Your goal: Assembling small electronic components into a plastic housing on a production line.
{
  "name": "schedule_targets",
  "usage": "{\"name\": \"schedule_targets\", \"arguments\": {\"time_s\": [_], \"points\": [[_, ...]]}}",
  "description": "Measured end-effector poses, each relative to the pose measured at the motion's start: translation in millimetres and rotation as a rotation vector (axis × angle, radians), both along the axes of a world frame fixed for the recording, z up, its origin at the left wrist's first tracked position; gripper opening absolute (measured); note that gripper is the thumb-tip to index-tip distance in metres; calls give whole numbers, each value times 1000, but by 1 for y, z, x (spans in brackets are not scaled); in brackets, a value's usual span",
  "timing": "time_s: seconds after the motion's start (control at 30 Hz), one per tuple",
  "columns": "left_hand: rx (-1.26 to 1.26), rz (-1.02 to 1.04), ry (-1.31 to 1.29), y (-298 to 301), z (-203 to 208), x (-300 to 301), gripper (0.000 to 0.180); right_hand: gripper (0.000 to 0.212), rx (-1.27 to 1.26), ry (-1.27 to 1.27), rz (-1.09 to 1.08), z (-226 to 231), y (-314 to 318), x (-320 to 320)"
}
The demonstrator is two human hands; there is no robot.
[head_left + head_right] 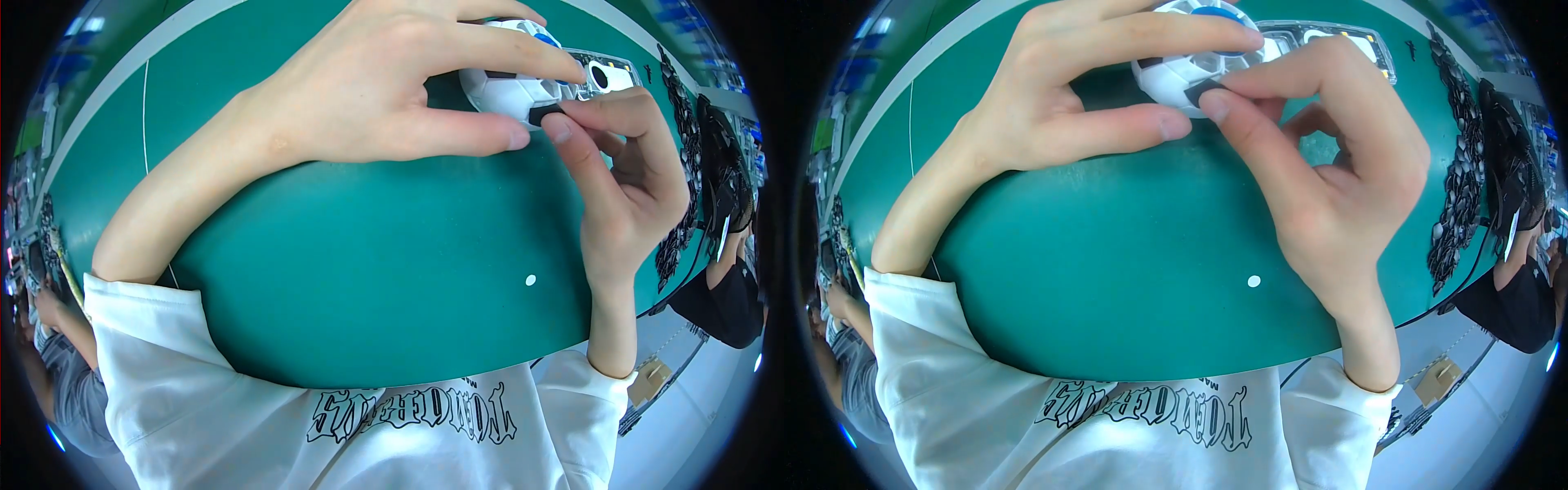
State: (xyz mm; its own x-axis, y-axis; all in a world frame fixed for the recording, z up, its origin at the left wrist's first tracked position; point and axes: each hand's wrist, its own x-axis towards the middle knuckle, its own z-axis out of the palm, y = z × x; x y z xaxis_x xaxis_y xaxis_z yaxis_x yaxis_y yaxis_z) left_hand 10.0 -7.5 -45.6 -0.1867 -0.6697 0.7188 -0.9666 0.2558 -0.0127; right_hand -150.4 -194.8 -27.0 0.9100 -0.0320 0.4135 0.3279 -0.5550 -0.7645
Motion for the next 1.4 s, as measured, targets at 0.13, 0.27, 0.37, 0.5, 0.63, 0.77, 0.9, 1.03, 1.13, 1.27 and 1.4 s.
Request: {"name": "schedule_targets", "arguments": {"time_s": [0.13, 0.27, 0.37, 0.5, 0.63, 0.77, 0.9, 1.03, 1.13, 1.27, 1.4], "points": [[-76, -29, 73, 0, -7, 0, 48, 20, -114, -53, 0, -7, -9, 3], [-113, -15, 84, -5, -10, -2, 43, 28, -150, -14, -45, -11, -18, 5], [-137, -63, 79, -9, -14, 2, 43, 36, -166, -19, -98, -13, -22, 6], [-180, -35, 8, -11, -7, -4, 42, 50, -312, -104, -165, -5, -24, 8], [-122, 34, 54, -15, -5, -21, 42, 63, -50, -69, -52, 16, -14, 16], [-15, 115, 149, 4, -3, -24, 43, 95, -318, 326, 146, 62, 13, 25], [66, 187, 267, 10, -2, -35, 43, 76, -426, 587, 223, 68, 5, 46], [153, 250, 389, 10, 7, -55, 44, 67, -164, 621, 197, 65, -1, 40], [185, 253, 472, 5, 2, -57, 45, 66, -351, 626, 199, 69, 0, 50], [243, 255, 511, 9, 5, -56, 44, 43, -355, 263, 226, 11, -24, 37], [301, 246, 506, 9, 10, -49, 44, 51, -352, 18, 173, 14, -43, 26]]}}
